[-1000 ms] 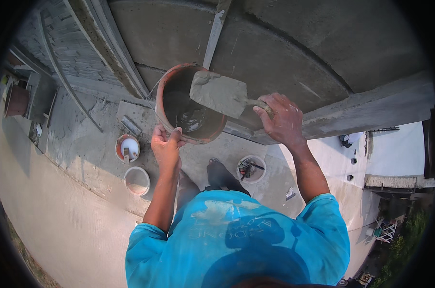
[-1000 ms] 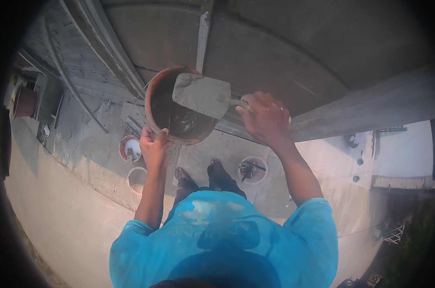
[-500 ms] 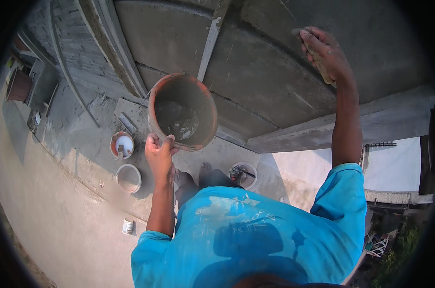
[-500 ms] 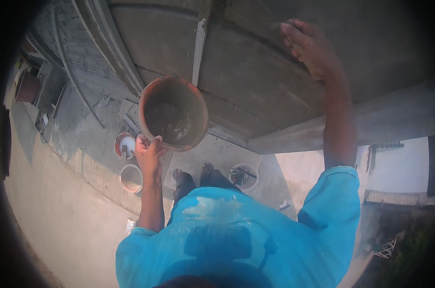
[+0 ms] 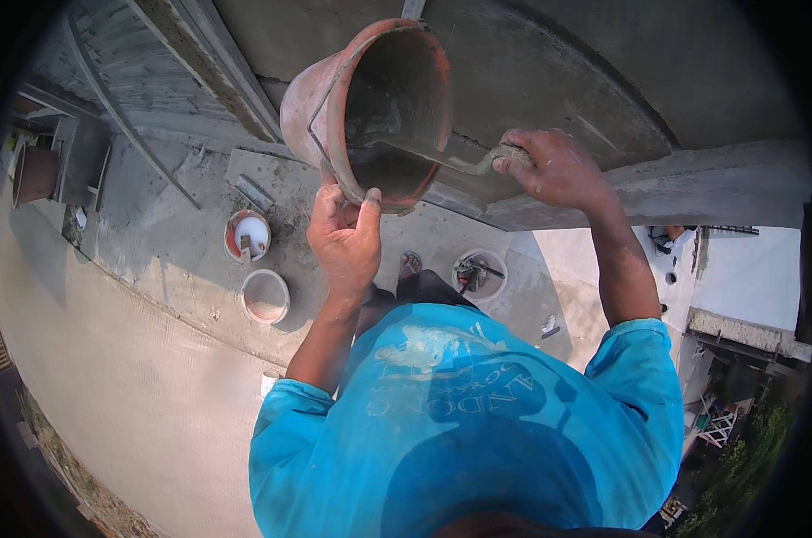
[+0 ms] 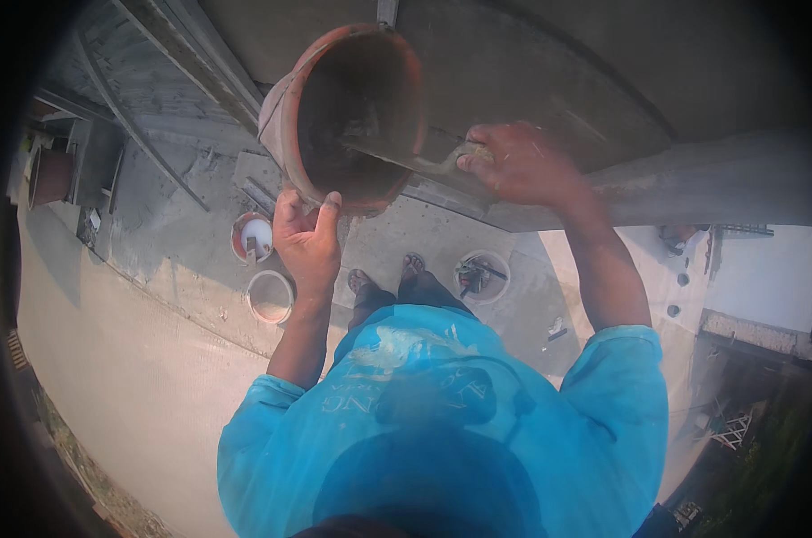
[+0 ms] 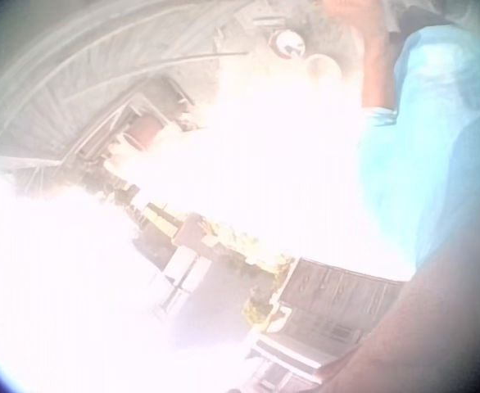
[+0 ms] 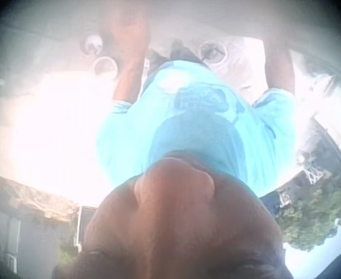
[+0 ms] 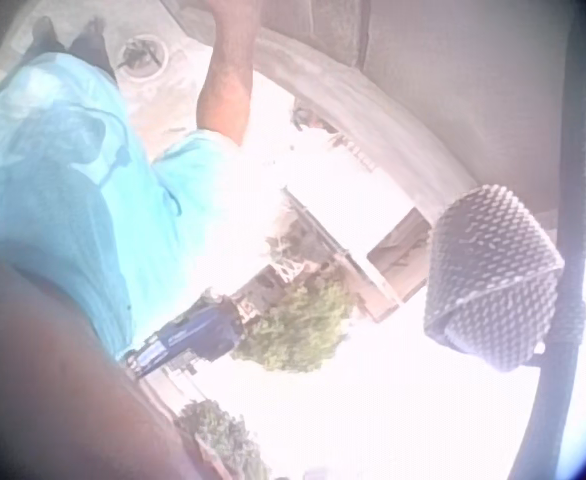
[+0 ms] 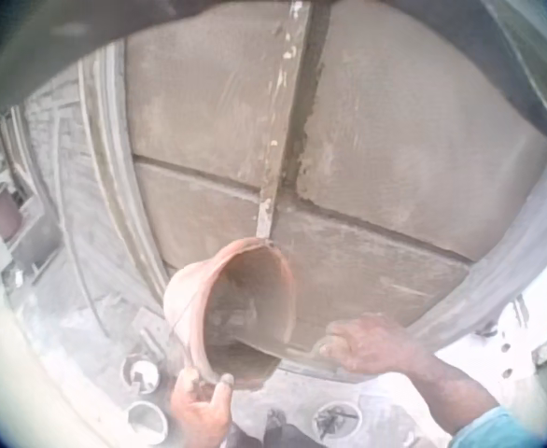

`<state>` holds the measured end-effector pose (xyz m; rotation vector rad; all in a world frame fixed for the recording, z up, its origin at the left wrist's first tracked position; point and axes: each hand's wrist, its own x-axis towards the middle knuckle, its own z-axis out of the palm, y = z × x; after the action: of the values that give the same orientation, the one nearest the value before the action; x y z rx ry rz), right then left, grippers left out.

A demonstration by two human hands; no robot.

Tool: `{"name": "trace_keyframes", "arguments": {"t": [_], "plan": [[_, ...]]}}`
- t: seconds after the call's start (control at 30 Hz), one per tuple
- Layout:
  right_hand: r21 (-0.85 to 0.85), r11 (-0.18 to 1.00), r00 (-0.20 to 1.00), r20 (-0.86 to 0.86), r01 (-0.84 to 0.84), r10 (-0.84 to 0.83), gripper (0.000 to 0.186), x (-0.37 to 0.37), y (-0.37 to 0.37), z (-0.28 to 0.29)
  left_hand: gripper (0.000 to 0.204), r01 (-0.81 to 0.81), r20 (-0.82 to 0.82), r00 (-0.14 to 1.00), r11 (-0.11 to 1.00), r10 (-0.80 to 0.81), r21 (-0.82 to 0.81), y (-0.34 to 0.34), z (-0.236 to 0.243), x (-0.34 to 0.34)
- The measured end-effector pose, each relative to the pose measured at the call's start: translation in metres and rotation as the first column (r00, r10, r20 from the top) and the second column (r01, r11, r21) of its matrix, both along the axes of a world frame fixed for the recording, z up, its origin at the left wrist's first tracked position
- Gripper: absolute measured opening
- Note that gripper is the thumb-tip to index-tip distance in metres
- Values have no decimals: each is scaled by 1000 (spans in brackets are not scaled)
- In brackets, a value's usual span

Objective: The person scoops cement from a bucket with a trowel and applies it to a concrete ceiling surface, smoothing it with the trowel. The person repeatedly scoops and spreads cement across the ceiling area.

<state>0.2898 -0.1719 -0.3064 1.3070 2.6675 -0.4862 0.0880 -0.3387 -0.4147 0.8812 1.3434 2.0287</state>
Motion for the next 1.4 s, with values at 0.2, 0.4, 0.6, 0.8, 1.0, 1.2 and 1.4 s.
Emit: {"name": "trace_keyframes", "arguments": {"t": [0.2, 0.4, 0.6, 0.8, 1.0, 1.2, 1.4], "plan": [[169, 984, 993, 89, 63, -79, 36, -36, -20, -19, 20, 19, -182, 983, 995, 0, 100, -5, -14, 8], [605, 795, 989, -139, 46, 49, 25, -16, -31, -48, 18, -14, -56, 998, 993, 20, 120, -1, -10, 9], [622, 772, 967, -251, 131, 37, 25, 2, -25, -14, 17, -69, 230, 970, 995, 84, -73, 20, 7, -11], [262, 963, 846, -525, 54, 95, 23, 14, -4, 72, 20, -87, 345, 928, 981, 143, -173, 9, -8, -17], [-318, 947, 789, -594, -54, -154, 26, 23, 88, 82, 18, -64, 358, 924, 977, 136, -204, 0, -16, -15], [60, 943, 637, -751, 329, -175, 31, 35, 71, 151, 19, -50, 373, 917, 967, 143, -248, -9, -15, -16], [495, 856, 950, -311, 147, 17, 30, 32, 56, 97, 18, -31, 364, 925, 978, 106, -206, -8, -8, -15]]}}
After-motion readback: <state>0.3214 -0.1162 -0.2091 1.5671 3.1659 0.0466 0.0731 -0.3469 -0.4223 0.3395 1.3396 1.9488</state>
